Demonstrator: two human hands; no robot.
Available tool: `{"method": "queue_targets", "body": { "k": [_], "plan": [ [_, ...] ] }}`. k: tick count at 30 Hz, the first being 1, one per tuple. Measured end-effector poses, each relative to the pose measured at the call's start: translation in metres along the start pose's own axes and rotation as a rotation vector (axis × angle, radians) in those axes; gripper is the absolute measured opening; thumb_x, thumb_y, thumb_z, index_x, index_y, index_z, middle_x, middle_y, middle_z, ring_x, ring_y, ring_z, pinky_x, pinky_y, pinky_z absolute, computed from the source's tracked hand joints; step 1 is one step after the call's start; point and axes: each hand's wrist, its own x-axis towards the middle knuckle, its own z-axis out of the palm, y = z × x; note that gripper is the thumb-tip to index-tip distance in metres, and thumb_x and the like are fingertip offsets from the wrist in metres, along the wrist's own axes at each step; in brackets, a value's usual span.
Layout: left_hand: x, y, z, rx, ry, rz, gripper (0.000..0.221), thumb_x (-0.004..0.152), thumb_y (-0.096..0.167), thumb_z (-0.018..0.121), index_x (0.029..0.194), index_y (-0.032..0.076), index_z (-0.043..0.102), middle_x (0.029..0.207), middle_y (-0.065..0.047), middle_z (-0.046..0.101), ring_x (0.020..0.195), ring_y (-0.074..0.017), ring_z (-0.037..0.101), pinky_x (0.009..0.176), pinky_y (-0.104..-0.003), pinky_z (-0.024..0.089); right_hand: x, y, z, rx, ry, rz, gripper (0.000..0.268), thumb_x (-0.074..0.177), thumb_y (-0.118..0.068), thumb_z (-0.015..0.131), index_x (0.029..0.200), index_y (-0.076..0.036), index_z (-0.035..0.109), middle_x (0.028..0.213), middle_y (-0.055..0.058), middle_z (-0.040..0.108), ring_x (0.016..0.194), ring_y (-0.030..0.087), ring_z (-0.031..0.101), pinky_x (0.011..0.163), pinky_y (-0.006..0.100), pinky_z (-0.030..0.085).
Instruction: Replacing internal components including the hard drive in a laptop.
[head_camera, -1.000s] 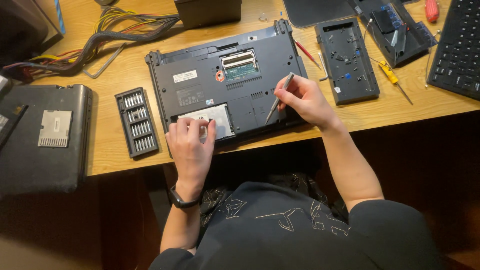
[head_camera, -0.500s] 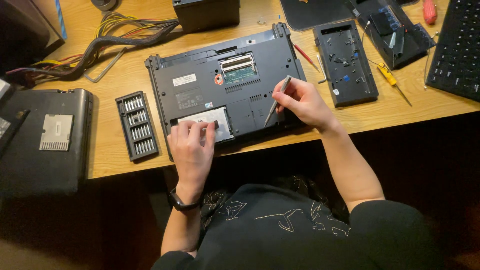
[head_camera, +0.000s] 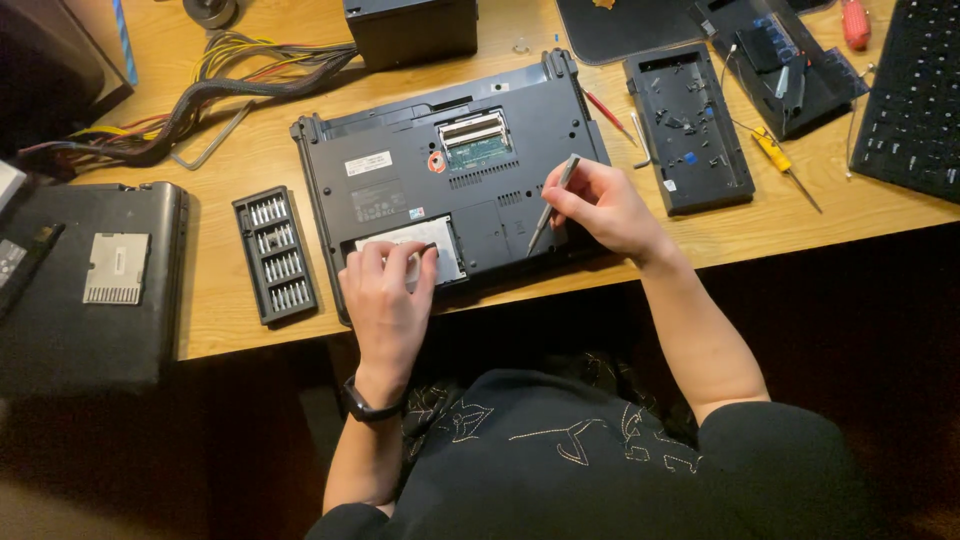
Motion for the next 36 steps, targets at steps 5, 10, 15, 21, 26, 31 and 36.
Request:
{"method": "queue_targets", "body": {
  "k": [5, 10, 15, 21, 26, 31, 36],
  "plan": [
    [0.008, 0.009, -0.004, 0.018, -0.006, 0.066, 0.039, 0.082, 0.030, 0.084, 0.113, 0.009, 0.072, 0.096, -0.006, 0.060, 0.092, -0.0274, 0.057, 0.078, -0.041, 0.042, 0.001, 0.003, 0.000, 0.014, -0.002, -0.001, 0.012, 0.099, -0.016, 0.069, 0.101, -0.004, 0.066, 0.088, -0.002, 0.066, 0.076, 0.007, 0.067, 0.072, 0.023, 0.055],
    [0.005, 0.003, 0.001, -0.098, -0.012, -0.015, 0.028, 0.087, 0.014, 0.078, 0.114, 0.010, 0.071, 0.089, -0.005, 0.062, 0.089, -0.0250, 0.060, 0.079, -0.040, 0.045, 0.003, 0.019, -0.006, 0.234, -0.038, -0.083, 0.012, 0.103, -0.008, 0.068, 0.102, -0.006, 0.056, 0.089, 0.001, 0.062, 0.079, 0.009, 0.065, 0.074, 0.027, 0.057],
    [-0.003, -0.007, 0.004, -0.173, 0.035, -0.077, 0.027, 0.094, 0.004, 0.071, 0.121, 0.004, 0.070, 0.092, -0.008, 0.064, 0.089, -0.0263, 0.062, 0.085, -0.040, 0.048, 0.003, 0.009, -0.001, 0.243, -0.018, -0.102, 0.016, 0.101, -0.005, 0.068, 0.107, -0.006, 0.053, 0.091, 0.002, 0.063, 0.080, 0.010, 0.066, 0.074, 0.027, 0.057],
    [0.001, -0.003, -0.008, -0.108, 0.027, 0.027, 0.025, 0.092, 0.002, 0.073, 0.118, 0.003, 0.070, 0.104, -0.011, 0.066, 0.099, -0.0310, 0.061, 0.090, -0.044, 0.048, -0.012, -0.023, 0.013, -0.141, -0.010, -0.169, 0.011, 0.099, -0.003, 0.067, 0.109, -0.001, 0.069, 0.094, 0.004, 0.069, 0.084, 0.011, 0.067, 0.076, 0.025, 0.053],
    [0.004, 0.014, -0.013, -0.141, -0.062, 0.209, 0.032, 0.087, 0.006, 0.077, 0.117, -0.001, 0.068, 0.116, -0.014, 0.062, 0.113, -0.0344, 0.059, 0.096, -0.047, 0.047, -0.021, -0.031, 0.015, -0.373, -0.002, -0.354, 0.011, 0.095, -0.002, 0.069, 0.105, 0.000, 0.075, 0.095, 0.008, 0.073, 0.087, 0.014, 0.068, 0.078, 0.027, 0.053],
    [0.006, 0.009, -0.022, -0.219, -0.145, 0.299, 0.031, 0.087, 0.005, 0.078, 0.116, 0.001, 0.067, 0.127, -0.015, 0.062, 0.117, -0.0347, 0.061, 0.101, -0.046, 0.048, -0.035, -0.028, -0.009, -0.429, 0.128, -0.431, 0.011, 0.099, -0.004, 0.069, 0.109, 0.001, 0.074, 0.096, 0.009, 0.073, 0.089, 0.015, 0.070, 0.080, 0.028, 0.055],
    [0.002, -0.005, -0.041, -0.218, -0.185, 0.318, 0.035, 0.087, 0.003, 0.077, 0.120, -0.002, 0.067, 0.128, -0.017, 0.063, 0.119, -0.0360, 0.061, 0.102, -0.047, 0.048, -0.041, -0.026, -0.056, -0.546, 0.437, -0.333, 0.011, 0.106, -0.003, 0.069, 0.117, -0.001, 0.073, 0.103, 0.013, 0.071, 0.094, 0.023, 0.070, 0.084, 0.031, 0.054]
  ]
}}
